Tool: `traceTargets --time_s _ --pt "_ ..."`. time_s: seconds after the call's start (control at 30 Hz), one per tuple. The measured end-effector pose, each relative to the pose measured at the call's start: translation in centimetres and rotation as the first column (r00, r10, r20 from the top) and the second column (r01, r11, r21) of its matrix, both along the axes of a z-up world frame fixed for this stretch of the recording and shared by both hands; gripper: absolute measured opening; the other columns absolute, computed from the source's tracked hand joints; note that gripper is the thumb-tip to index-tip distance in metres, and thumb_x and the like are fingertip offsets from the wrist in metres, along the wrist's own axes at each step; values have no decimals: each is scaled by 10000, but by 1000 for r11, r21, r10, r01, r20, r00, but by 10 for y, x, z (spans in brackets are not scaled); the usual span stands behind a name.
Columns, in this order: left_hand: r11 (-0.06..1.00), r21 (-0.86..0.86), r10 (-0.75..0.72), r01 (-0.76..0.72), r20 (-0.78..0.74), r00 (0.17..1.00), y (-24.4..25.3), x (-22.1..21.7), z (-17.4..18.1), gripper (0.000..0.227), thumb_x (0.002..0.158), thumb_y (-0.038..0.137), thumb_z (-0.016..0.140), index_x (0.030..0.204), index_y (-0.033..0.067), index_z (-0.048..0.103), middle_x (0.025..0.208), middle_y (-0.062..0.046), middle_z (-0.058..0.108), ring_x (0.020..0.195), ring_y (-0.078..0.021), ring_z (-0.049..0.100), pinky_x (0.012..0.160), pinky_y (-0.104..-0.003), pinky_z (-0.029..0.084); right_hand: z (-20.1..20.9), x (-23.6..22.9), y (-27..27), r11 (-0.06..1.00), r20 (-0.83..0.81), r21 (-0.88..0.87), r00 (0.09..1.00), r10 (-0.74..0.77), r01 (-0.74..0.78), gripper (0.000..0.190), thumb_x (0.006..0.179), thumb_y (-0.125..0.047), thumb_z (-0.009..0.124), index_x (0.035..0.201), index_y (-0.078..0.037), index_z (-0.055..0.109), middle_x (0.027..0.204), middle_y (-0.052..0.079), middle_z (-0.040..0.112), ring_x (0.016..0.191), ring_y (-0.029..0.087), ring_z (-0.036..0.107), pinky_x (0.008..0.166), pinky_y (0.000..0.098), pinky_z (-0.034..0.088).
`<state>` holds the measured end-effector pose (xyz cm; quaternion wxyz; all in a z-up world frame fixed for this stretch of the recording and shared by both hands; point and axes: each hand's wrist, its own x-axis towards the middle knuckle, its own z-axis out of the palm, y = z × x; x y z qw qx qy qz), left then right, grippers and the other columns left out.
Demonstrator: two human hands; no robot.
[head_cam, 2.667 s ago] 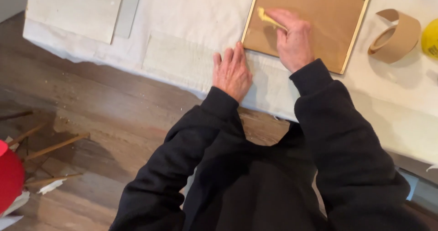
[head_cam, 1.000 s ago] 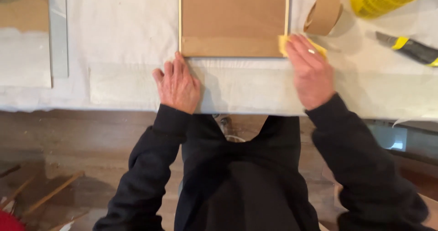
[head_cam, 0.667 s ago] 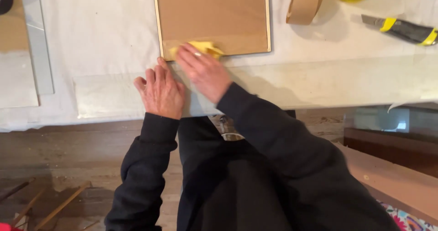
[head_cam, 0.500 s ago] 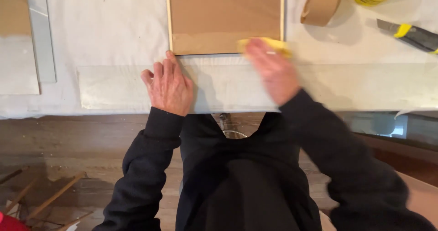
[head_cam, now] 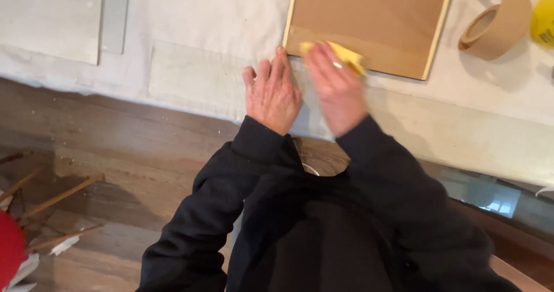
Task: Apply mounting tape and finishing backing to an art frame.
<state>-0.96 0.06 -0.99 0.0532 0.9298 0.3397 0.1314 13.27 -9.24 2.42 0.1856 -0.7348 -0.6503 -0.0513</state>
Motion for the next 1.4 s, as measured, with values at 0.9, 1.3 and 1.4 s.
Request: traceTargets --time_s 0.9,1.3,1.4 --pt "978 -209 21 -1 92 996 8 -3 27 563 887 232 628 1387 -24 579 1004 -99 581 938 -263 534 831 -467 399 71 159 -200 870 -190 23 857 -479 492 423 907 132 603 1316 31 570 1221 181 648 1147 380 612 1002 438 506" --pt "-532 -562 744 633 45 667 -58 62 19 397 967 268 640 1328 170 507 952 43 594 784 -81 538 603 -268 411 86 157 12 998 -203 -31 977 -58 53 603 1054 -260 693 1527 34 462 1422 270 614 1333 421 584 1109 479 458" --pt "-510 -558 794 655 -13 608 -63 75 24 303 934 282 656 1197 198 531 981 37 606 813 -109 566 642 -297 454 23 179 75 996 -119 -83 993 -4 -6 628 1062 -276 672 1529 52 410 1441 297 560 1315 455 522 1108 521 397"
